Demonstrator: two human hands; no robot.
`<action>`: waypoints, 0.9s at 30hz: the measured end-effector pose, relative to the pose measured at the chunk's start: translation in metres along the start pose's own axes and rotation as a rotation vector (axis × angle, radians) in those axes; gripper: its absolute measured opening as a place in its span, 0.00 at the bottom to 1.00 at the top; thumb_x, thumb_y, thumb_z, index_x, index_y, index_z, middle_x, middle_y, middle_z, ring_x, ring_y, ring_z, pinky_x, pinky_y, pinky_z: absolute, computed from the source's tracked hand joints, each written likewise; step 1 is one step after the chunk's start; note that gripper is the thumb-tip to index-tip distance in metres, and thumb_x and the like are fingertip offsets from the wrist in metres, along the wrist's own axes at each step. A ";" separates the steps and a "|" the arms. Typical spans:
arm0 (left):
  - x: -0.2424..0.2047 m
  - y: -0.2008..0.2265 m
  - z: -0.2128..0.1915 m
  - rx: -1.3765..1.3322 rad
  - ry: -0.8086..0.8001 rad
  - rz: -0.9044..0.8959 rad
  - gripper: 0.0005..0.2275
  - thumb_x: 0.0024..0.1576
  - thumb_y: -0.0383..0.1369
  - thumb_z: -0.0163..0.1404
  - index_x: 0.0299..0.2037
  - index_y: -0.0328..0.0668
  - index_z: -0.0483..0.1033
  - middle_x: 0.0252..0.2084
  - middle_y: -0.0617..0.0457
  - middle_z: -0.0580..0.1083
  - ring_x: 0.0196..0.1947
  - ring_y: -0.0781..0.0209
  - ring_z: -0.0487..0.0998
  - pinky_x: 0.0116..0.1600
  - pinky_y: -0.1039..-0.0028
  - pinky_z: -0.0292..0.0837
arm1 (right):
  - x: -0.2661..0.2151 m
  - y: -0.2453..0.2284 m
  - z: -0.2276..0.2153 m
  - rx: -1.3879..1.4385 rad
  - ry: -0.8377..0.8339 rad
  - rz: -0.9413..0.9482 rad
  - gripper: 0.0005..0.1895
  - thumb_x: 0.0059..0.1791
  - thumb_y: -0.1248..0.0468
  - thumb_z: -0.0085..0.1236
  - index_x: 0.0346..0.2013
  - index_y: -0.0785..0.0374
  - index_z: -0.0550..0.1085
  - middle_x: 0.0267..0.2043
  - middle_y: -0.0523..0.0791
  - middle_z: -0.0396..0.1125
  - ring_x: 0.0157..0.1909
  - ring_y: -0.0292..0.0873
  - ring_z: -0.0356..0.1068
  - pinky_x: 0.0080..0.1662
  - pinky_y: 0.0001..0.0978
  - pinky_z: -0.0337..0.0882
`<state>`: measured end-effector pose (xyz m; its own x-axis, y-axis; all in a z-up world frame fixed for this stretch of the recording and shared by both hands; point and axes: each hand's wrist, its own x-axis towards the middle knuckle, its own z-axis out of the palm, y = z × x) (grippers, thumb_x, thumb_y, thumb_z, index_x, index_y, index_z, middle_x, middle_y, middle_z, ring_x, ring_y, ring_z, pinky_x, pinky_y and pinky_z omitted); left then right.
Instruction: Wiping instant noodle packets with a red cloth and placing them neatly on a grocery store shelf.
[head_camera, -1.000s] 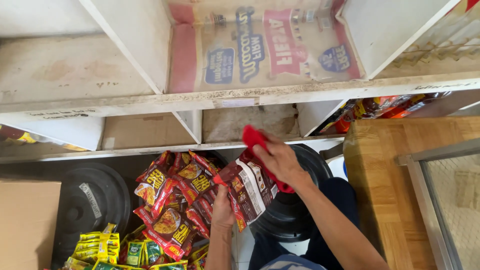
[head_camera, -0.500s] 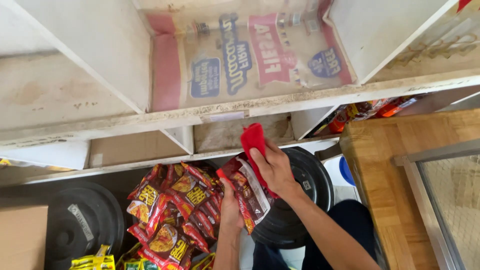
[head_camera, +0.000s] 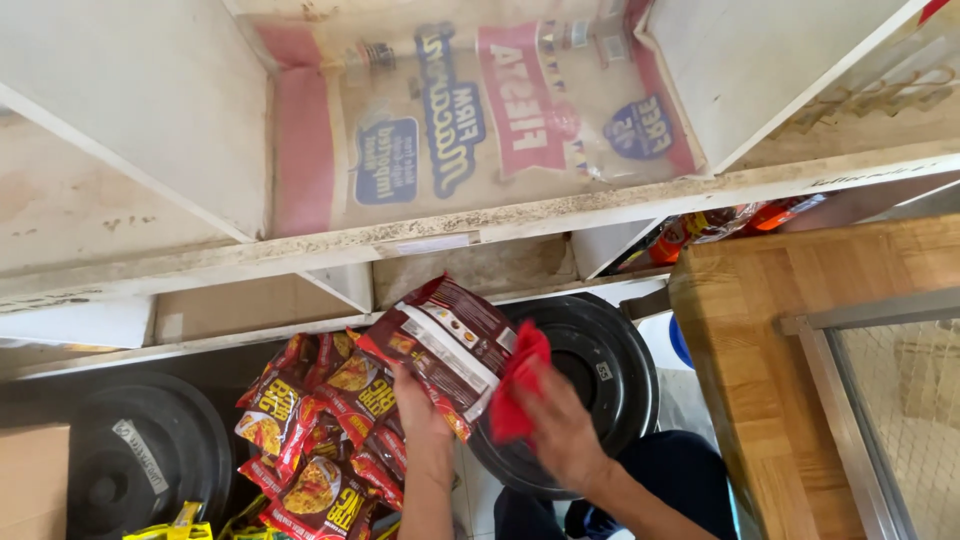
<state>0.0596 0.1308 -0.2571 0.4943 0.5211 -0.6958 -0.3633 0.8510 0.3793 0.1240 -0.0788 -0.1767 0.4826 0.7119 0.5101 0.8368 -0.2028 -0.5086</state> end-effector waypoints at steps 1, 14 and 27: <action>-0.001 -0.001 0.001 0.001 0.000 -0.004 0.24 0.66 0.52 0.39 0.55 0.37 0.72 0.50 0.43 0.75 0.42 0.54 0.74 0.48 0.64 0.71 | 0.002 0.002 -0.005 -0.002 -0.001 0.003 0.32 0.41 0.72 0.58 0.62 0.66 0.69 0.74 0.57 0.52 0.70 0.60 0.61 0.66 0.46 0.67; -0.059 -0.031 0.051 -0.168 -0.481 0.010 0.20 0.52 0.21 0.52 0.56 0.27 0.72 0.44 0.41 0.79 0.39 0.49 0.82 0.47 0.63 0.80 | 0.085 -0.015 -0.010 0.443 0.316 0.429 0.27 0.58 0.59 0.38 0.70 0.69 0.55 0.71 0.60 0.46 0.66 0.58 0.54 0.64 0.45 0.59; -0.101 -0.012 0.077 0.133 -0.330 0.254 0.19 0.50 0.19 0.57 0.53 0.29 0.75 0.40 0.42 0.79 0.34 0.55 0.80 0.42 0.69 0.78 | 0.045 0.048 -0.019 1.531 0.243 1.006 0.25 0.44 0.77 0.59 0.57 0.74 0.72 0.49 0.55 0.74 0.43 0.48 0.73 0.51 0.39 0.73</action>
<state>0.0752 0.0732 -0.1446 0.6364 0.6895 -0.3459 -0.4119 0.6829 0.6034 0.1908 -0.0695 -0.1645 0.7283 0.5942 -0.3414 -0.6259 0.3740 -0.6844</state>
